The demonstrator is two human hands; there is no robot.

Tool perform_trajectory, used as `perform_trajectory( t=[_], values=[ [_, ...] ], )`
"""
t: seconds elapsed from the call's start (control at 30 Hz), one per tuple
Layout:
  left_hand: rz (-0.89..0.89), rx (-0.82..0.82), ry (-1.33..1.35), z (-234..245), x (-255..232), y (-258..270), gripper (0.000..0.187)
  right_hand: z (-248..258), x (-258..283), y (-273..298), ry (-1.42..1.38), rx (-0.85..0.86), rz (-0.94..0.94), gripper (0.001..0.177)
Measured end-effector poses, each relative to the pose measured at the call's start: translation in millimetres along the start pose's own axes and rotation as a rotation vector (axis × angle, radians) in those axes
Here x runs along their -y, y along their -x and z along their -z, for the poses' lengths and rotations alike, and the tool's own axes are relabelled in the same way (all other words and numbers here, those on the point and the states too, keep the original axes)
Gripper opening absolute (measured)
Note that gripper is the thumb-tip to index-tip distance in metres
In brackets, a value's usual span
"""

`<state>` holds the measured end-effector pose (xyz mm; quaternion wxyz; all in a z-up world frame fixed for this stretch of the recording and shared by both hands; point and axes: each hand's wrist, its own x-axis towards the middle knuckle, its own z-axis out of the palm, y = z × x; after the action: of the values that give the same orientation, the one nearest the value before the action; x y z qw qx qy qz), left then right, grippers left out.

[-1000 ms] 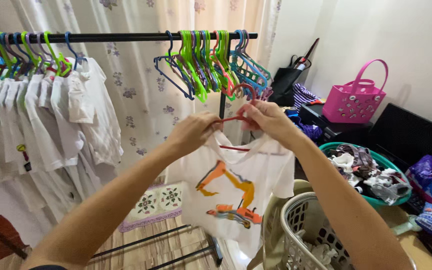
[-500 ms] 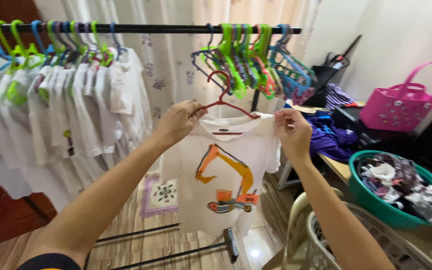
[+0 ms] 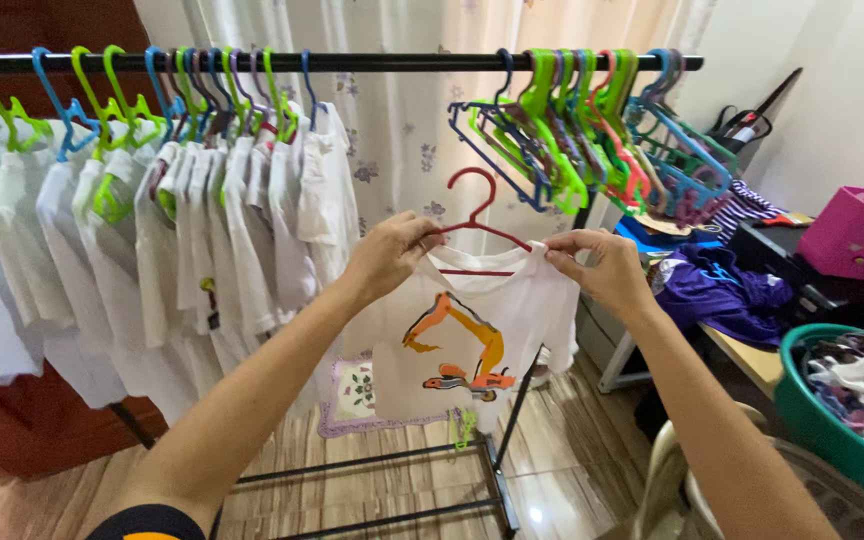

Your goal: The person takes small garments from a laundry basket, places each on a plastic hanger, and hangs them on a portable clothes rack. The person handles t-shirts, shorts, and underwear one at a time, selecting hangers from the rack and adding each item to the line.

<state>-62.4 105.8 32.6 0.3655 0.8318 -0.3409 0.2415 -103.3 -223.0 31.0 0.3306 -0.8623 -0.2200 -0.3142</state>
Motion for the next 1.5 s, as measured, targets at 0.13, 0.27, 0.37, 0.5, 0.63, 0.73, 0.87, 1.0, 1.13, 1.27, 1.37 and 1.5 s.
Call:
perform_trajectory(
  t=[0.13, 0.27, 0.37, 0.5, 0.63, 0.73, 0.87, 1.0, 1.13, 1.27, 1.37, 1.5],
  values=[
    [-0.088, -0.01, 0.037, 6.7, 31.9, -5.1, 0.016, -12.1, -0.4, -16.7, -0.012, 0.105, -0.042, 0.023],
    [-0.148, -0.031, 0.053, 5.9, 65.7, -22.5, 0.015, -20.3, 11.5, -32.6, -0.018, 0.21, -0.176, 0.025],
    [-0.119, 0.003, 0.11, -5.8, 80.4, -38.5, 0.016, -30.7, 23.7, -43.5, 0.042, 0.274, -0.05, 0.028],
    [-0.11, -0.232, -0.086, -23.9, 85.4, -54.5, 0.025, -47.2, 41.3, -60.5, 0.216, 0.217, -0.117, 0.024],
    [0.019, -0.504, 0.131, -58.7, 62.7, -51.7, 0.059, -72.6, 51.8, -105.3, 0.219, 0.027, -0.018, 0.026],
    [0.0, -0.383, -0.06, -82.1, 63.1, -52.6, 0.066, -96.0, 60.6, -153.3, 0.354, -0.014, 0.0, 0.03],
    [0.216, -0.313, 0.124, -74.4, 84.3, -64.8, 0.065, -138.7, 83.5, -199.8, 0.377, 0.044, -0.071, 0.025],
    [0.36, -0.402, 0.632, -41.1, 99.5, -72.9, 0.071, -176.4, 107.8, -216.7, 0.352, 0.086, -0.121, 0.024],
    [0.38, -0.34, 0.984, -14.4, 107.8, -44.6, 0.067, -209.9, 109.6, -208.9, 0.319, 0.106, -0.056, 0.033],
    [0.406, -0.413, 0.988, -3.8, 109.9, -36.0, 0.066, -231.1, 100.4, -214.5, 0.266, 0.077, -0.016, 0.031],
    [0.426, -0.42, 1.121, 6.8, 97.7, -33.9, 0.063, -225.0, 112.1, -209.4, 0.219, 0.101, -0.081, 0.028],
    [0.235, -0.502, 0.587, 29.8, 54.4, -30.1, 0.056, -193.5, 131.6, -183.7, 0.142, 0.006, -0.048, 0.037]
  ],
)
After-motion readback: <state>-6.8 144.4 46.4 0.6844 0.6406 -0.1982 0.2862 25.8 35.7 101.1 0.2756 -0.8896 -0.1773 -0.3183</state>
